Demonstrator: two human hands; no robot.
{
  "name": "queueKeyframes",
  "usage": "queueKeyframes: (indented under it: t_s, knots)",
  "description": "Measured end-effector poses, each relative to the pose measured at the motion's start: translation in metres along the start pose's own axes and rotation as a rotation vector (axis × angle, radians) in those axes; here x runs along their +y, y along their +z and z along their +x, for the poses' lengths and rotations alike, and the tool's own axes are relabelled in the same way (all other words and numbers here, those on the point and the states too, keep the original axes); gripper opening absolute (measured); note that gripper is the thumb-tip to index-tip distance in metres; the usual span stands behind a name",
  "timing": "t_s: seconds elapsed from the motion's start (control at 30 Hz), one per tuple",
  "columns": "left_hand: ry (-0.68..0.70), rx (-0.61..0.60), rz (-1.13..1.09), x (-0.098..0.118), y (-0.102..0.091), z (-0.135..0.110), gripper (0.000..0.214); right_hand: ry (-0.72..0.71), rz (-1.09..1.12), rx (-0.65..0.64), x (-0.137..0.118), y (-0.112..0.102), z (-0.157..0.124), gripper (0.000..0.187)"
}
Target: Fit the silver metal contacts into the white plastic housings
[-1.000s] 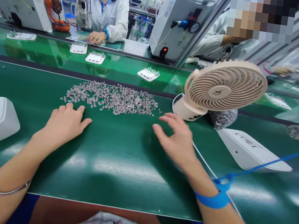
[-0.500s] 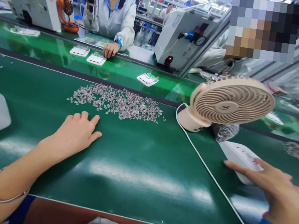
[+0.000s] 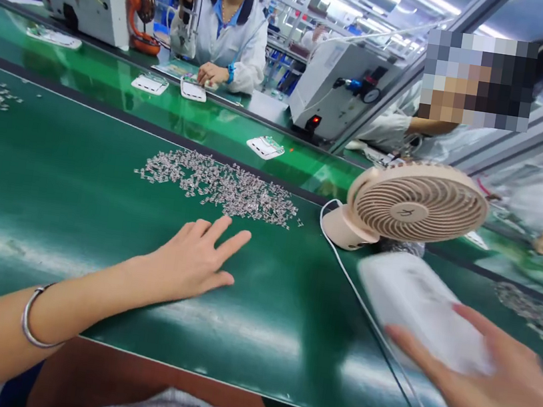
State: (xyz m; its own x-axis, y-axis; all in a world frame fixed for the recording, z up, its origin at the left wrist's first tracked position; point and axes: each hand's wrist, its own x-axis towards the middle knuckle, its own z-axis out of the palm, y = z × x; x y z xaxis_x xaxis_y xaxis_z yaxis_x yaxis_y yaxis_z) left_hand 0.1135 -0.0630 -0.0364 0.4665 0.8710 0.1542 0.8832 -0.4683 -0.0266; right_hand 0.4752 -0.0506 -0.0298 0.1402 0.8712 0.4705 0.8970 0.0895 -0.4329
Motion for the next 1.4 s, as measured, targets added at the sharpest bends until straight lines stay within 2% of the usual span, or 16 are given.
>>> queueKeyframes:
  t_s: [0.1, 0.13, 0.2, 0.27, 0.3, 0.37, 0.43, 0.57, 0.67, 0.8, 0.87, 0.97, 1.07, 1.2, 1.3, 1.4]
  knots:
    - [0.17, 0.129, -0.083, 0.011, 0.006, -0.002, 0.079, -0.337, 0.049, -0.233, -0.052, 0.02, -0.022, 0.061]
    - [0.219, 0.147, -0.103, 0.013, 0.007, -0.003, 0.082, -0.389, 0.053, -0.33, -0.066, 0.027, -0.023, 0.065]
    - [0.279, 0.135, -0.124, 0.015, 0.009, -0.004, 0.076, -0.431, 0.146, -0.539, -0.086, 0.039, -0.017, 0.071]
    - [0.296, 0.09, -0.133, 0.014, 0.01, -0.004, 0.063, -0.349, 0.276, -0.638, -0.092, 0.053, 0.0, 0.069]
    - [0.293, 0.069, -0.135, 0.014, 0.01, -0.004, 0.058, -0.276, 0.332, -0.62, -0.091, 0.063, 0.012, 0.066]
    - [0.283, 0.047, -0.143, 0.012, 0.011, -0.003, 0.053, -0.073, 0.353, -0.421, -0.084, 0.09, 0.037, 0.057]
    - [0.268, 0.044, -0.161, 0.011, 0.011, -0.002, 0.055, 0.04, 0.26, -0.227, -0.073, 0.121, 0.06, 0.056]
    - [0.215, 0.044, -0.206, 0.006, 0.012, -0.001, 0.075, -0.145, 0.116, -0.185, -0.055, 0.159, 0.083, 0.031]
    - [0.198, 0.022, -0.208, 0.003, 0.013, 0.001, 0.082, -0.2, 0.093, -0.175, -0.052, 0.162, 0.082, 0.018]
    - [0.211, 0.03, -0.148, 0.005, 0.011, 0.001, 0.071, -0.223, 0.092, -0.124, -0.053, 0.156, 0.075, 0.015]
    - [0.172, 0.089, -0.08, 0.008, 0.01, 0.0, 0.069, -0.239, 0.118, -0.088, -0.052, 0.155, 0.073, 0.013]
    - [0.129, 0.274, -0.048, 0.015, 0.01, -0.003, 0.075, -0.221, 0.19, -0.046, -0.051, 0.156, 0.073, 0.01]
    - [0.253, 0.409, -0.129, 0.02, 0.01, -0.005, 0.073, -0.163, 0.246, -0.034, -0.05, 0.157, 0.074, 0.007]
    - [0.426, 0.366, -0.118, 0.021, 0.011, -0.002, 0.036, -0.215, 0.259, 0.001, -0.053, 0.157, 0.074, 0.007]
    - [0.522, 0.321, -0.051, 0.023, 0.014, 0.004, 0.037, -0.269, 0.235, 0.032, -0.057, 0.155, 0.073, 0.01]
    - [0.456, 0.409, 0.173, 0.033, 0.017, 0.012, 0.047, -0.221, 0.287, 0.005, -0.062, 0.151, 0.073, 0.009]
